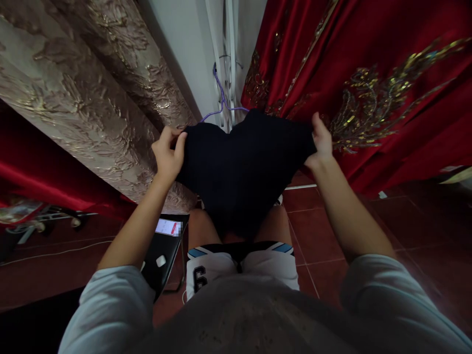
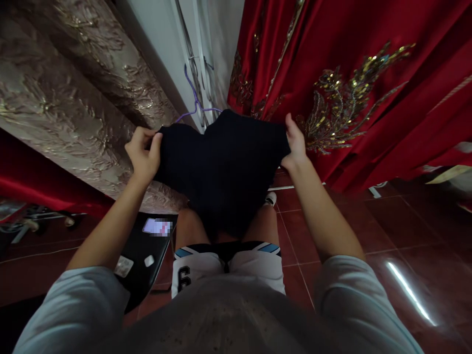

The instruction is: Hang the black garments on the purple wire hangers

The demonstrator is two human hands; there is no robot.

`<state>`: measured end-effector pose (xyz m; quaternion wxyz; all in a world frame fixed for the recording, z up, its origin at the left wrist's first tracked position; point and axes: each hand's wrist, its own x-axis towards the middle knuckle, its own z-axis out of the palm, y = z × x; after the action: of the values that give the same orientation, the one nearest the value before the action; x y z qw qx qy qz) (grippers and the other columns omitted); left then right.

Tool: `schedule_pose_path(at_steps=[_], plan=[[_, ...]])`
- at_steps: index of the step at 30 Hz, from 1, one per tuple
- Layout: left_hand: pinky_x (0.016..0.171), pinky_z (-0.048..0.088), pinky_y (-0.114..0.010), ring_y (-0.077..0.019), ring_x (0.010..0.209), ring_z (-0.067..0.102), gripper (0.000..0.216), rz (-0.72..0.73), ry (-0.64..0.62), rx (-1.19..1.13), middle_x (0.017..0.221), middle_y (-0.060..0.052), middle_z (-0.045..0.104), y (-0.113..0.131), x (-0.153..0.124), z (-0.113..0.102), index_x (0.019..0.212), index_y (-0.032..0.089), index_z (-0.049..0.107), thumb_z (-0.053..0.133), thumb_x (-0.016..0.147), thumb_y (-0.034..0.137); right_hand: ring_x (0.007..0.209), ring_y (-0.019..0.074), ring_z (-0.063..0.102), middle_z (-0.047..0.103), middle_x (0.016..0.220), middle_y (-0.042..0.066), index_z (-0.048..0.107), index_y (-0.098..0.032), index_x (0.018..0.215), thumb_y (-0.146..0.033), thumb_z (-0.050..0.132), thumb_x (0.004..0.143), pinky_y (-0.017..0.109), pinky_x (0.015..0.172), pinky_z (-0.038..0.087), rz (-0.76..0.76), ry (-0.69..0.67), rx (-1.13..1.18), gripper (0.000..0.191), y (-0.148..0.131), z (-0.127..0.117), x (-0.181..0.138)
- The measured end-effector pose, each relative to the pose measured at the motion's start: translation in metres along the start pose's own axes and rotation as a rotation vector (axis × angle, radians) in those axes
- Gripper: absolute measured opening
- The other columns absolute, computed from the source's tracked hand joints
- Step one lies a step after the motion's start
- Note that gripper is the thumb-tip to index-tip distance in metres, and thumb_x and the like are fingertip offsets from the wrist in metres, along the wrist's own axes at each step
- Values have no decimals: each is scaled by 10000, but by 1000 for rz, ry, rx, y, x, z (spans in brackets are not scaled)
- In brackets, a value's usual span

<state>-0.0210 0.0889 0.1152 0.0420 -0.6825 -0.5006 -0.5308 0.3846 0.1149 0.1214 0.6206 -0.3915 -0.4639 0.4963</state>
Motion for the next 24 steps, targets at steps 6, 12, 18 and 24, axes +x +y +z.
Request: schedule_pose_path(at_steps=[6, 12, 18, 24], plan=[[894, 556, -399, -211, 942, 679, 434, -64, -162, -159, 987, -57, 702, 1, 23, 11, 1235, 283, 576, 467, 1013, 639, 1302, 295, 624, 777, 1070, 131, 764, -216, 1071, -788, 206, 979, 578, 1059, 470, -349, -180, -582, 804, -27, 17, 11], [813, 540, -359, -183, 789, 650, 393, -48, -296, -128, 811, -38, 683, -7, 15, 0, 912, 210, 667, 550, 993, 576, 1146, 341, 703, 782, 1015, 166, 796, -169, 993, -913, 191, 881, 547, 949, 567, -47, -776, -322, 966, -38, 62, -45], [697, 523, -354, -167, 650, 568, 507, -44, -222, -220, 677, -5, 528, 44, -4, -3, 896, 238, 626, 378, 1041, 655, 1202, 293, 675, 724, 1271, 135, 713, -193, 1274, -484, 682, 890, 523, 1103, 512, -164, -813, -731, 483, 31, 71, -60], [1112, 486, -475, -262, 1169, 650, 649, 92, -541, -618, 1127, -104, 694, 134, 2, -4, 1090, 215, 668, 227, 1038, 688, 1602, 409, 155, 222, 1695, 163, 195, -240, 1656, -373, 787, 751, 685, 1276, 195, -664, -458, -1000, 1089, 88, 100, -62]])
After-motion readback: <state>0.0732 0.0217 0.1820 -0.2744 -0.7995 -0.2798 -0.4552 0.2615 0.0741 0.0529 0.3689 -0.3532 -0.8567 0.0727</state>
